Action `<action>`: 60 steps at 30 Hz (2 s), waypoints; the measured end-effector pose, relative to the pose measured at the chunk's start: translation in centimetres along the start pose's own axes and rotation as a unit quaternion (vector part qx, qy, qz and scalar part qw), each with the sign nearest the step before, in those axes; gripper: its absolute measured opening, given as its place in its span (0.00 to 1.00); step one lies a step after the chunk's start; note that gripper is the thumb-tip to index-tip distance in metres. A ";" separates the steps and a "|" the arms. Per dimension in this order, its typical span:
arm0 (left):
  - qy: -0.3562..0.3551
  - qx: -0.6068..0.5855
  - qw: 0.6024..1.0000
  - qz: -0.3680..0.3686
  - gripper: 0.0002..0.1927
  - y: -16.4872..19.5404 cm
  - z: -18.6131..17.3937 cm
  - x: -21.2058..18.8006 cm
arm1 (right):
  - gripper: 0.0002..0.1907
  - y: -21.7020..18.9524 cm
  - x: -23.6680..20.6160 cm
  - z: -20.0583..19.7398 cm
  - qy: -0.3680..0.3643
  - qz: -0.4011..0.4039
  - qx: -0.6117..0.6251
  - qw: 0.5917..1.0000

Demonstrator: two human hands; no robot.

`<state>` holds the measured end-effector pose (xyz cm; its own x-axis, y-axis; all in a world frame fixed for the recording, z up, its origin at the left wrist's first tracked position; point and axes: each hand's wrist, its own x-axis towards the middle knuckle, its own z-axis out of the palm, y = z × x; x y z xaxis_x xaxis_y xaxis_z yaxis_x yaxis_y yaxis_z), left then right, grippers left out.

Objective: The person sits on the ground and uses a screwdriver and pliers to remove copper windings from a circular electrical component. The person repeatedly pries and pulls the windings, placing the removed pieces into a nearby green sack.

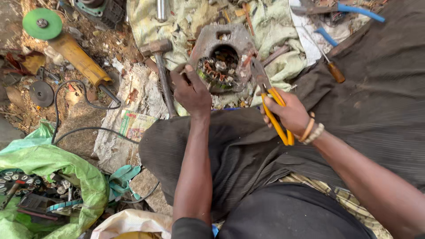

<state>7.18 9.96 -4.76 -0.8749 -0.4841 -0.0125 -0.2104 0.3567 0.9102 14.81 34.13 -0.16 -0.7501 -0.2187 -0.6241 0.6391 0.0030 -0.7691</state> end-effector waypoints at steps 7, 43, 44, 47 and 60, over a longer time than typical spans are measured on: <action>-0.212 -0.048 0.976 0.026 0.30 0.9 -1.5 -2.0 | 0.16 -2.4 -2.5 2.2 -0.174 -0.028 -0.119 0.977; -0.118 0.168 0.972 -0.111 0.34 -0.3 1.5 1.1 | 0.17 -11.7 7.5 -0.3 -0.127 0.334 -0.243 0.902; -0.118 0.163 0.973 -0.112 0.33 -0.1 1.5 1.1 | 0.16 -10.4 6.9 -0.5 -0.118 0.314 -0.243 0.910; -0.104 0.162 0.976 -0.105 0.32 0.0 1.5 1.0 | 0.16 -5.4 5.3 -0.6 -0.098 0.231 -0.217 0.943; -0.031 0.093 0.987 -0.125 0.35 -0.1 -1.2 0.1 | 0.15 -0.2 -0.7 4.0 -0.005 -0.078 0.025 0.997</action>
<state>7.63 8.89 -4.34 -0.8100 -0.5269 -0.2574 -0.4938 0.3761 0.7840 15.94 30.42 0.98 -0.8397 -0.2218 -0.4957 0.5225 -0.0814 -0.8487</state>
